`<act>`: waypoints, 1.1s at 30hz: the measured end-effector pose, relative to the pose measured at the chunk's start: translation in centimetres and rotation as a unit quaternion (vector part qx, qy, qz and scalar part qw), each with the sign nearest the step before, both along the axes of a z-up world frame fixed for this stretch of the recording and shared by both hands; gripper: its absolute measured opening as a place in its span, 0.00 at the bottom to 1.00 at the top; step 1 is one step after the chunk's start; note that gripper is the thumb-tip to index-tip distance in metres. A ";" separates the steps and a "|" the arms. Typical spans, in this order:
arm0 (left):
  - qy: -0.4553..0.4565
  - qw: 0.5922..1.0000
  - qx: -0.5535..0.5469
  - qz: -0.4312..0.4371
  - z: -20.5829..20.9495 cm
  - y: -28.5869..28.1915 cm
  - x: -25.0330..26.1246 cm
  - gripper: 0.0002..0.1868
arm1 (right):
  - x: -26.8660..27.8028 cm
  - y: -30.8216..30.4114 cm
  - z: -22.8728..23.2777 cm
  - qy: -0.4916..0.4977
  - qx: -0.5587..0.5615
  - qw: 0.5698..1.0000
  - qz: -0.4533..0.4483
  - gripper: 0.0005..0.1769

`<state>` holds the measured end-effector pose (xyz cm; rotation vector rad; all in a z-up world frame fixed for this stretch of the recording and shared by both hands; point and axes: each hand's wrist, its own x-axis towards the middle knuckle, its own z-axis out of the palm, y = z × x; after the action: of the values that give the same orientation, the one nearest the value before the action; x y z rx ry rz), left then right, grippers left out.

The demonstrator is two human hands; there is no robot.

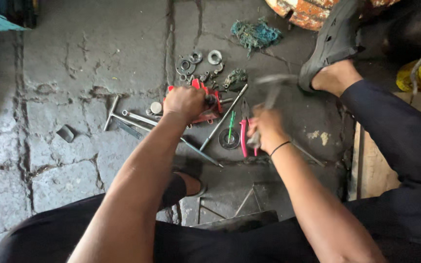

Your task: The person is sitting on the floor and using a hammer and screwdriver to disassemble a red mechanical part. They repeatedly strike the part with the hammer and use the screwdriver to pry out components, eventually removing a cylindrical piece.

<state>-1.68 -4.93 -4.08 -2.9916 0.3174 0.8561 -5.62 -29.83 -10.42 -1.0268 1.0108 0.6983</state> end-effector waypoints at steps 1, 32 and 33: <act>0.007 1.000 0.009 0.002 0.2 0.2 0.0 0.14 | -1.0 0.7 -0.7 0.035 0.067 0.996 0.056 0.12; -0.035 0.999 0.008 -0.003 -0.8 1.6 -1.0 0.12 | 3.2 -5.3 1.3 -0.136 -0.023 0.987 -0.087 0.11; -0.044 0.999 0.004 -0.004 -0.9 1.7 -0.7 0.11 | 3.3 -4.3 1.3 -0.148 -0.028 0.981 -0.124 0.12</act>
<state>-2.33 -3.22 -4.94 -3.0060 0.3232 0.7204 -2.35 -34.15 -9.07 -0.9979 0.8813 0.3032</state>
